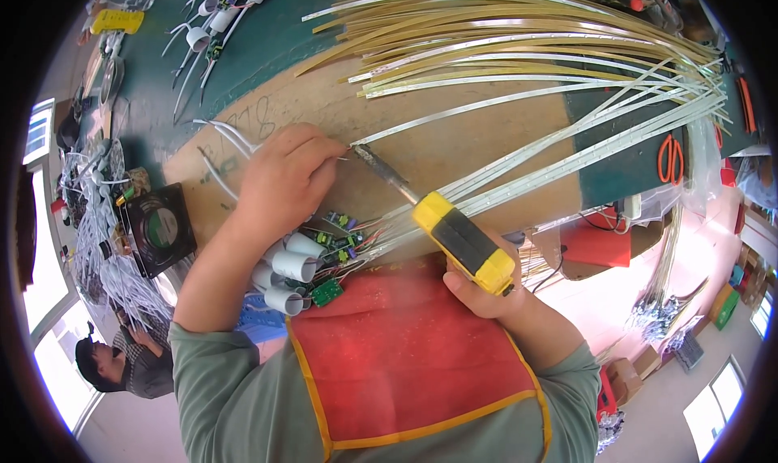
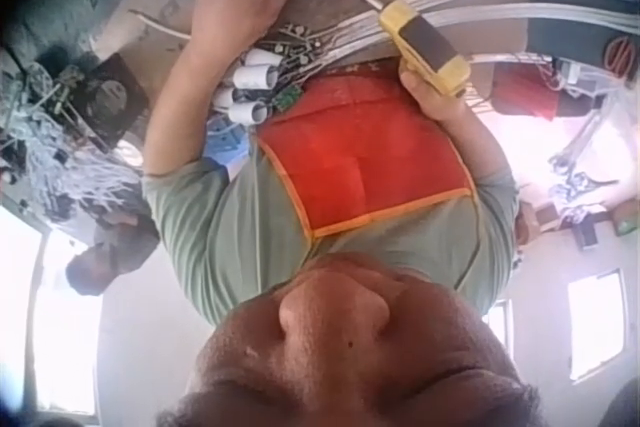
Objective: The person solders wires from circuit modules onto LED light strips using a soldering gun.
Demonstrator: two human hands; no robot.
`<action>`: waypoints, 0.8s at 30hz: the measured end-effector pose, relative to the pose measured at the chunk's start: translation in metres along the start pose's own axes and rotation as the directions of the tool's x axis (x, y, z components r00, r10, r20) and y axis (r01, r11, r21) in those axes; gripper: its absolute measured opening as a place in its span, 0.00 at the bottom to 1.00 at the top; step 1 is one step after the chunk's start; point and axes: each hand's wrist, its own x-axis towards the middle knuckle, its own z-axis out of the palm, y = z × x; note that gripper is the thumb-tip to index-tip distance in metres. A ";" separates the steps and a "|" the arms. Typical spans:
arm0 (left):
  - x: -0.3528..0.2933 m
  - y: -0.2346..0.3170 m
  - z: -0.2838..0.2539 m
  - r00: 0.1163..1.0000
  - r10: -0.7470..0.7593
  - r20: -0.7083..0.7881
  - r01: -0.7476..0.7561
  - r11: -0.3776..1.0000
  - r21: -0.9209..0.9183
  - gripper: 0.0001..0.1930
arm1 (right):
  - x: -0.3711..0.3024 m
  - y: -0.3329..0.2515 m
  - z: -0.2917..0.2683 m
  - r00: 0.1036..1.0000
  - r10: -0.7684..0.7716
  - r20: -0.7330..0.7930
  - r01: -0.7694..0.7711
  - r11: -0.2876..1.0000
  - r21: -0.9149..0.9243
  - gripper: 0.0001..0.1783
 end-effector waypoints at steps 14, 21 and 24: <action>0.000 0.000 0.001 1.000 0.011 -0.001 -0.011 1.000 0.007 0.08 | -0.003 0.004 0.002 0.999 0.030 -0.012 -0.028 0.993 0.114 0.18; 0.000 -0.001 0.002 1.000 0.009 0.001 -0.009 1.000 -0.010 0.08 | -0.006 0.012 -0.001 0.999 -0.010 0.051 0.008 1.000 0.025 0.33; 0.000 0.000 0.001 1.000 0.007 -0.008 -0.007 1.000 -0.005 0.08 | -0.004 0.011 0.000 0.999 -0.004 0.047 0.001 0.998 0.065 0.33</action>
